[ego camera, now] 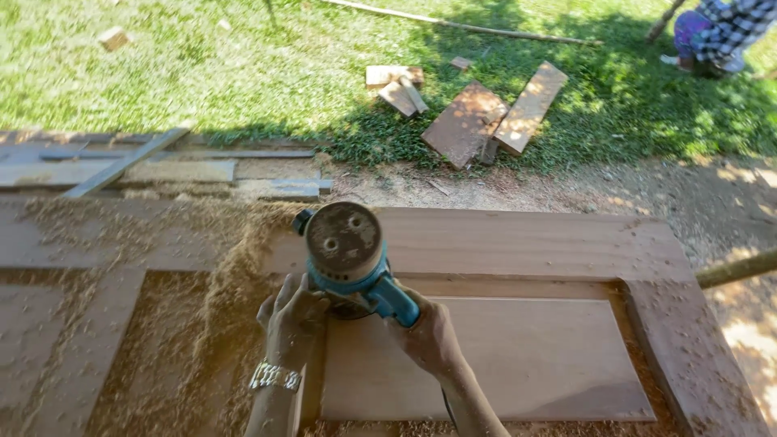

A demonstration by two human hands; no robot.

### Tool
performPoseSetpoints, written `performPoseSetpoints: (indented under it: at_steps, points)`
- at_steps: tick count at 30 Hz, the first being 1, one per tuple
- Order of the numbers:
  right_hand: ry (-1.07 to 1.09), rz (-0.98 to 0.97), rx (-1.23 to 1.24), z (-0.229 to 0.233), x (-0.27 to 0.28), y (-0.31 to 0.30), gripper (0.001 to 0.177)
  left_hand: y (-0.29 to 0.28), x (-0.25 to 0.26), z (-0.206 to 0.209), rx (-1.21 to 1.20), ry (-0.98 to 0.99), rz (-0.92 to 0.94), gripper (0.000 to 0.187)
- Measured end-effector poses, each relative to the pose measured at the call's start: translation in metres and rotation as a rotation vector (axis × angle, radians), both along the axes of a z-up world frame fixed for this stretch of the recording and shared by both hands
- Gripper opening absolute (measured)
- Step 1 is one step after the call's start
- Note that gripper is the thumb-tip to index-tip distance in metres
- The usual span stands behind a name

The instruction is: Use a power router to carve decorative recessed panels into a wooden door.

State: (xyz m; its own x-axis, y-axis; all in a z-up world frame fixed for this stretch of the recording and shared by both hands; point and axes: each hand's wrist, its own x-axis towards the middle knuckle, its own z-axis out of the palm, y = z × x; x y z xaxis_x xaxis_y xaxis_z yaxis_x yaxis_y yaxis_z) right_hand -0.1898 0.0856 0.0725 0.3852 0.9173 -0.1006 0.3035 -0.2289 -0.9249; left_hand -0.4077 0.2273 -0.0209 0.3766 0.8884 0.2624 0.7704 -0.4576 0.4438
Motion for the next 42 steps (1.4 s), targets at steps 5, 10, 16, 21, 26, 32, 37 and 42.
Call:
performPoseSetpoints:
  at_steps: [5,10,16,21,26,32,37,42]
  points:
    - [-0.100,0.045,0.053,-0.010,-0.010,0.011,0.044,0.004,-0.008,-0.023,-0.630,-1.234,0.022,0.056]
    - [-0.190,0.085,0.232,-0.010,-0.020,0.028,0.049,0.014,-0.011,0.015,-1.120,-1.674,0.390,0.060]
    - [-0.212,0.017,-0.019,-0.013,-0.025,0.030,0.042,0.002,-0.016,0.018,-0.072,-0.576,0.071,0.008]
    - [-0.186,0.009,-0.017,-0.005,-0.031,0.029,0.021,-0.003,-0.024,0.042,0.007,-0.658,-0.004,0.011]
    - [-0.183,-0.014,-0.072,0.007,-0.047,0.028,0.018,-0.002,-0.021,0.032,-0.065,-0.673,0.064,0.008]
    - [-0.107,-0.010,-0.034,0.011,-0.058,0.026,0.025,0.006,-0.020,0.017,-0.033,-0.585,0.084,0.019]
    - [-0.005,0.084,0.053,0.006,-0.055,0.015,0.030,0.004,-0.026,0.031,-0.050,-0.537,0.097,0.019]
    - [0.027,0.080,0.055,0.010,-0.067,0.013,0.033,0.007,-0.024,0.026,-0.068,-0.507,0.101,0.020]
